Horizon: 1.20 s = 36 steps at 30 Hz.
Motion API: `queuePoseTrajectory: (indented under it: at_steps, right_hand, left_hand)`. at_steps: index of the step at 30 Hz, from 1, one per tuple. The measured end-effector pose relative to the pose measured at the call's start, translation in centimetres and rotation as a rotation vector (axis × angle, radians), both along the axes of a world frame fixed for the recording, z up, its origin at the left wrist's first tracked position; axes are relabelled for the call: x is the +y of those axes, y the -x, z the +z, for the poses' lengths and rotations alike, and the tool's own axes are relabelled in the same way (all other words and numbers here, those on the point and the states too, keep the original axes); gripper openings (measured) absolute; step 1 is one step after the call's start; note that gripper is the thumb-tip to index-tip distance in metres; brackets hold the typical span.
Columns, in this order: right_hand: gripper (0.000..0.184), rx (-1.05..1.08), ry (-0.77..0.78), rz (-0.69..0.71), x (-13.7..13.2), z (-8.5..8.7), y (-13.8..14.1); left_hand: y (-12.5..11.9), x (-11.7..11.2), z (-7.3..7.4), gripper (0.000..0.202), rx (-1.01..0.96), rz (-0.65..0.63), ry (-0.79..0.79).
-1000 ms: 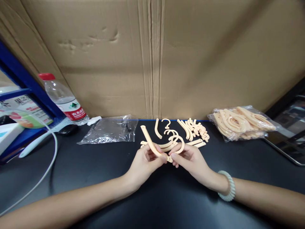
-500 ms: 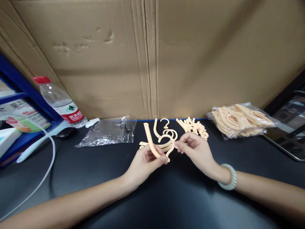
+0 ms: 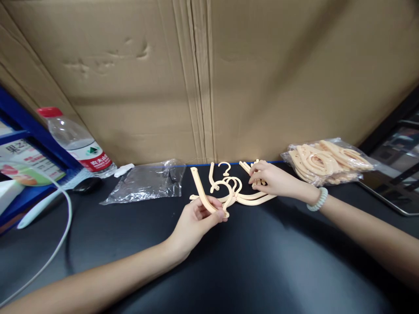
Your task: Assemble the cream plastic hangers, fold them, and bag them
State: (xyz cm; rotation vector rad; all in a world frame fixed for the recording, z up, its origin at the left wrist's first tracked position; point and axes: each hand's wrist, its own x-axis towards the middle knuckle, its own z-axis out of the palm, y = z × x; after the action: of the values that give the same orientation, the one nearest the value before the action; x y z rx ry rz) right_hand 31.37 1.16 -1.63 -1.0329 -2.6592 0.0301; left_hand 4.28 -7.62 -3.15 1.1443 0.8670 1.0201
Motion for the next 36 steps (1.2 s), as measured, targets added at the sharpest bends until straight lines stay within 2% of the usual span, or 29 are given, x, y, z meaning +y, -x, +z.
queuePoseTrajectory:
  at_steps: [4, 8, 13, 16, 22, 25, 27, 29, 32, 36]
  right_hand:
    - [0.016, 0.083, 0.001, -0.014, 0.2, -0.3, 0.3]
    - [0.019, 0.428, 0.053, -0.073, -0.1, 0.5, 0.5]
    - [0.026, 0.977, 0.42, -0.271, -1.1, 2.3, 0.9]
    - [0.029, 1.178, 0.508, -0.244, -1.8, 3.0, 1.4]
    - [0.02, 1.346, 0.466, -0.192, -3.5, 3.0, 3.2]
    - [0.034, 1.424, 0.455, -0.196, -4.1, 2.9, 3.8]
    - [0.05, 1.487, 0.555, -0.193, -4.3, 2.8, 4.0]
    - [0.052, 1.521, 0.743, -0.198, -4.4, 2.6, 4.3]
    - [0.032, 1.505, 0.975, -0.173, -4.8, 1.8, 5.0]
    - [0.019, 1.406, 1.065, -0.102, -5.9, -0.2, 6.5]
  left_hand:
    - [0.0, 0.0, -0.1, 0.025, 0.0, -0.001, -0.005]
    - [0.1, 0.0, -0.1, 0.024, -0.007, 0.002, -0.005]
    - [0.2, 0.0, -0.2, 0.024, -0.009, 0.008, 0.0]
    - [0.1, 0.0, -0.2, 0.024, -0.019, 0.011, -0.001]
    - [0.2, 0.0, -0.3, 0.024, -0.048, 0.006, 0.003]
    - [0.3, 0.0, -0.4, 0.025, -0.058, 0.004, 0.0]
    - [0.3, 0.0, -0.4, 0.026, -0.063, 0.004, -0.007]
    - [0.3, 0.0, -0.4, 0.027, -0.061, 0.004, -0.019]
    - [0.2, 0.0, -0.4, 0.026, -0.051, 0.003, -0.048]
    - [0.2, -0.1, -0.3, 0.025, -0.021, 0.001, -0.095]
